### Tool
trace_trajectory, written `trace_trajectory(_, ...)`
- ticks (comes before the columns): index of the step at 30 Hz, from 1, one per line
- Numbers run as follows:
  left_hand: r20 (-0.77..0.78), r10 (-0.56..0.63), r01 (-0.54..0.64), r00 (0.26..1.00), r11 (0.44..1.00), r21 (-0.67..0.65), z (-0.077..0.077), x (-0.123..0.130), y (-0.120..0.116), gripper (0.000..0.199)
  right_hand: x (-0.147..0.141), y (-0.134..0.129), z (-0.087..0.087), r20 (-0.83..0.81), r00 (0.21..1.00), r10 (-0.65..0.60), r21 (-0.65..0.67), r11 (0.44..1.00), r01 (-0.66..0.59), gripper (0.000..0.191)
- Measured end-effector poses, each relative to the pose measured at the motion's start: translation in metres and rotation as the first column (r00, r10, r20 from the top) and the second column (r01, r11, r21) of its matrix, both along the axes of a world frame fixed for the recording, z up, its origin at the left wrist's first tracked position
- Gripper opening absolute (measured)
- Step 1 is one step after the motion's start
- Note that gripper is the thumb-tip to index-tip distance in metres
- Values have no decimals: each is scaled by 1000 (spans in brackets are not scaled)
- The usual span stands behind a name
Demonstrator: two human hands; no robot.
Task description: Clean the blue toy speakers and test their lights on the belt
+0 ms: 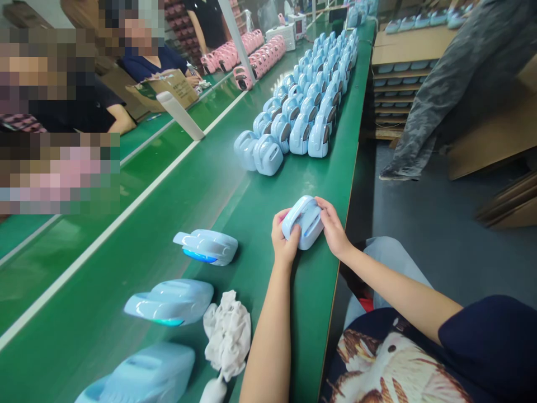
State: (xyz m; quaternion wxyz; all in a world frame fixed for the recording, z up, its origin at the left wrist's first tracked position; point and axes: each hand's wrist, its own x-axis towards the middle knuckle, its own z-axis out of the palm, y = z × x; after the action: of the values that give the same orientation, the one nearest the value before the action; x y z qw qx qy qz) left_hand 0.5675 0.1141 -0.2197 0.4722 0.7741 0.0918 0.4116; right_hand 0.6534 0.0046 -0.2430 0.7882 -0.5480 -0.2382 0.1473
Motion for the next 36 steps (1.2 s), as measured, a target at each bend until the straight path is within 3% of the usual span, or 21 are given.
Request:
trace_trajectory(8,11,-2,2,1000,1000,11,-1,0,1,32,-1,-2,4,-16,999,38,23,999,-37,39)
trace_trajectory(19,43,-24,24,999,1000,-17,-3,1,2,28,-1,-8,7,11,983,184,9,983,-184,65)
trace_trajectory(36,-6,37,-37,999,997,61,-1,0,0,31,2,-8,9,0,980,199,17,980,-199,63)
